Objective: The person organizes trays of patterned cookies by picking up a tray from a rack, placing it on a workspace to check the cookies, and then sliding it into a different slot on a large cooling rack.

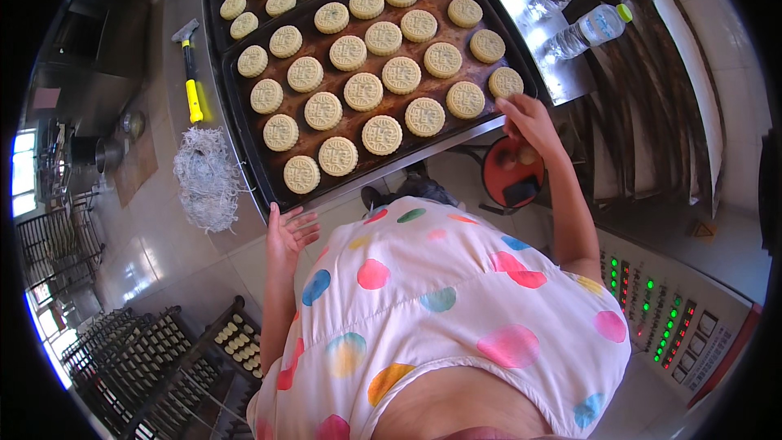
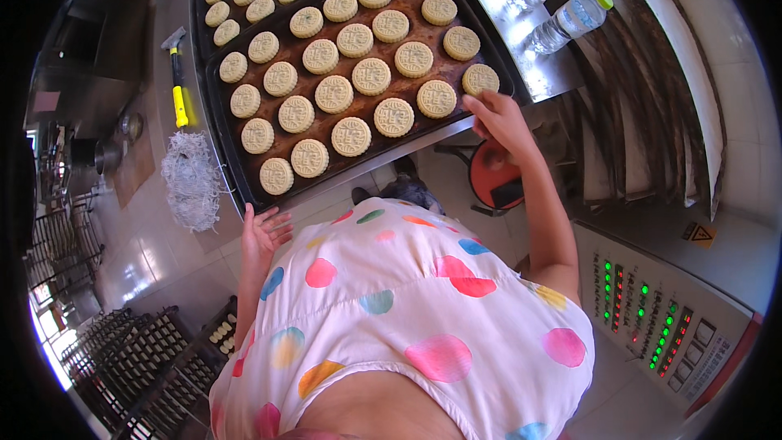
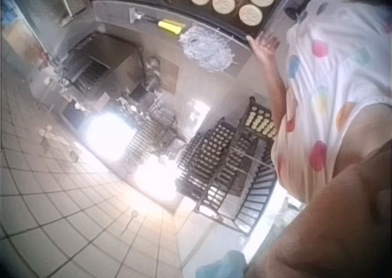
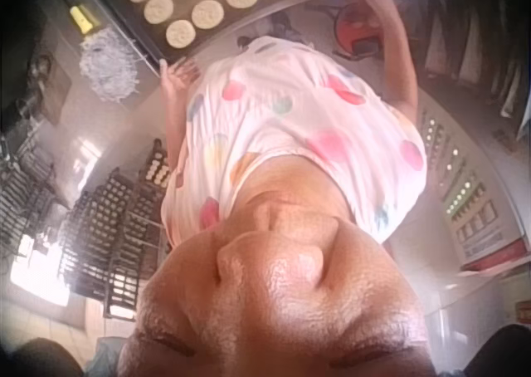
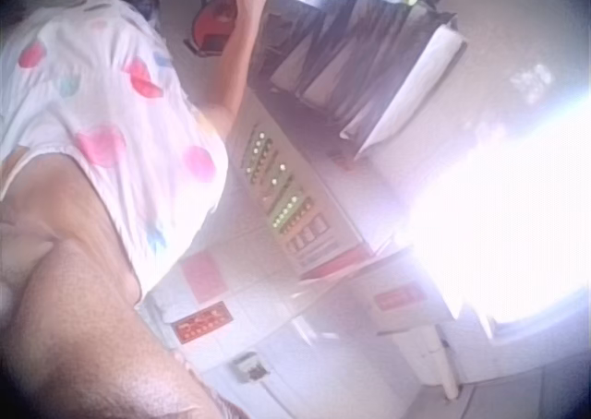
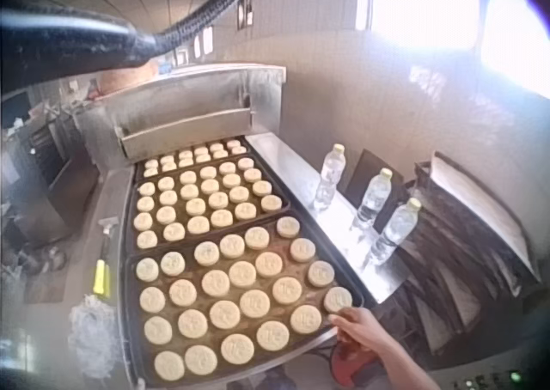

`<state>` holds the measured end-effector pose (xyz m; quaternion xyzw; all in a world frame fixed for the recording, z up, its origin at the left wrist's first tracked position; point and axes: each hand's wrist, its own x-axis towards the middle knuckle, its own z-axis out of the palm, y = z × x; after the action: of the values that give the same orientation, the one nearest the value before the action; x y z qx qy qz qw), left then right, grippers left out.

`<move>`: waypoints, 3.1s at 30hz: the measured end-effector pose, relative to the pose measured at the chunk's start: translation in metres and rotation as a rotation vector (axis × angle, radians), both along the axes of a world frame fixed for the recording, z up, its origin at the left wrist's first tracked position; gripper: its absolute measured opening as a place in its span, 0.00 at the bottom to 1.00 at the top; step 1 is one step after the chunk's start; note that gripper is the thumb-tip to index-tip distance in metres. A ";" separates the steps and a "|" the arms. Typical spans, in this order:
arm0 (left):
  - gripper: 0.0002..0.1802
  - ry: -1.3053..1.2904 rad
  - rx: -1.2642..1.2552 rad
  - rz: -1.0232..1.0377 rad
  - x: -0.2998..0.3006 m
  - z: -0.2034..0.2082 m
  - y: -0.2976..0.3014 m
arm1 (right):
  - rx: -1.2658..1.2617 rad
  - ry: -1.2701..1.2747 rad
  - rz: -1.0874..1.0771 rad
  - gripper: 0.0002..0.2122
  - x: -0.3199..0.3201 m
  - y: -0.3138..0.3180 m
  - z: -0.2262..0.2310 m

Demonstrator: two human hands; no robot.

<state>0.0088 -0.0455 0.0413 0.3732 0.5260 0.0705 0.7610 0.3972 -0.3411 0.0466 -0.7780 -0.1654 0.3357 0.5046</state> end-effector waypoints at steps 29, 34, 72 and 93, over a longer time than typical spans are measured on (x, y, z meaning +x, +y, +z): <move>0.35 1.306 1.849 -0.090 0.023 -0.035 0.106 | -0.414 -1.136 0.905 0.36 0.117 0.215 -0.025; 0.34 1.285 1.859 -0.075 0.021 -0.034 0.106 | -0.424 -1.195 0.955 0.32 0.113 0.218 -0.022; 0.33 1.311 1.805 -0.111 0.019 -0.026 0.093 | -0.411 -1.351 0.671 0.26 0.178 0.271 -0.032; 0.33 1.276 1.791 -0.093 0.013 -0.020 0.086 | -0.477 -1.334 0.993 0.29 0.066 0.400 -0.033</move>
<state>0.0220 0.0410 0.0217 0.7773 0.5664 0.1920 -0.1952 0.4633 0.0584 0.0135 -0.7352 -0.6730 0.0163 -0.0797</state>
